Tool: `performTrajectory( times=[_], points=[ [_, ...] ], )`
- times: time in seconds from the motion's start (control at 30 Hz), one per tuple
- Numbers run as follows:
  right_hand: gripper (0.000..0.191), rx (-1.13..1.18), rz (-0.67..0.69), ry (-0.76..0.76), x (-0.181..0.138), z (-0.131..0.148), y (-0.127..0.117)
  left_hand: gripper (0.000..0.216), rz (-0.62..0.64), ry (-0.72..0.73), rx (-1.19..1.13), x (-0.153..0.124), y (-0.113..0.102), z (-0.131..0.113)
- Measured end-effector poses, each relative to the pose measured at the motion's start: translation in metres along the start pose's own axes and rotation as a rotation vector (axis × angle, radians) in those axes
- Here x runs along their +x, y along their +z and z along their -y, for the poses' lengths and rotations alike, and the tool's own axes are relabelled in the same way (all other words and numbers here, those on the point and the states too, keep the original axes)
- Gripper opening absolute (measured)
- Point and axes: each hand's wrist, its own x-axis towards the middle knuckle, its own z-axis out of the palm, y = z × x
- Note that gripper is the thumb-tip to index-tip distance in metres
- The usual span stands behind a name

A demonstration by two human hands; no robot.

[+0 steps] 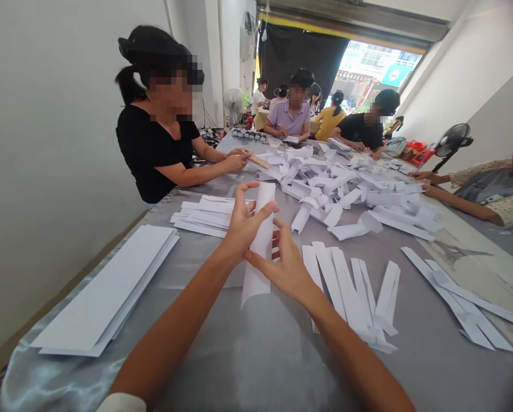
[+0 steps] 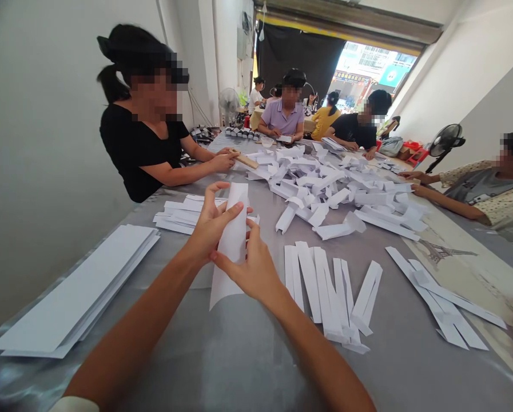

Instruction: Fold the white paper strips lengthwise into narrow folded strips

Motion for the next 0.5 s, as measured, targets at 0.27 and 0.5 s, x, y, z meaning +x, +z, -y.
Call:
performTrajectory(
  times=[0.27,0.5],
  points=[
    [0.07,-0.009,-0.023,-0.019,0.001,-0.003,-0.002,0.048,0.003,0.087,0.102,0.007,-0.005,0.011],
    [0.038,0.063,0.111,-0.005,-0.002,0.002,-0.01,0.044,-0.07,0.211,0.155,0.008,-0.008,0.007]
  ],
)
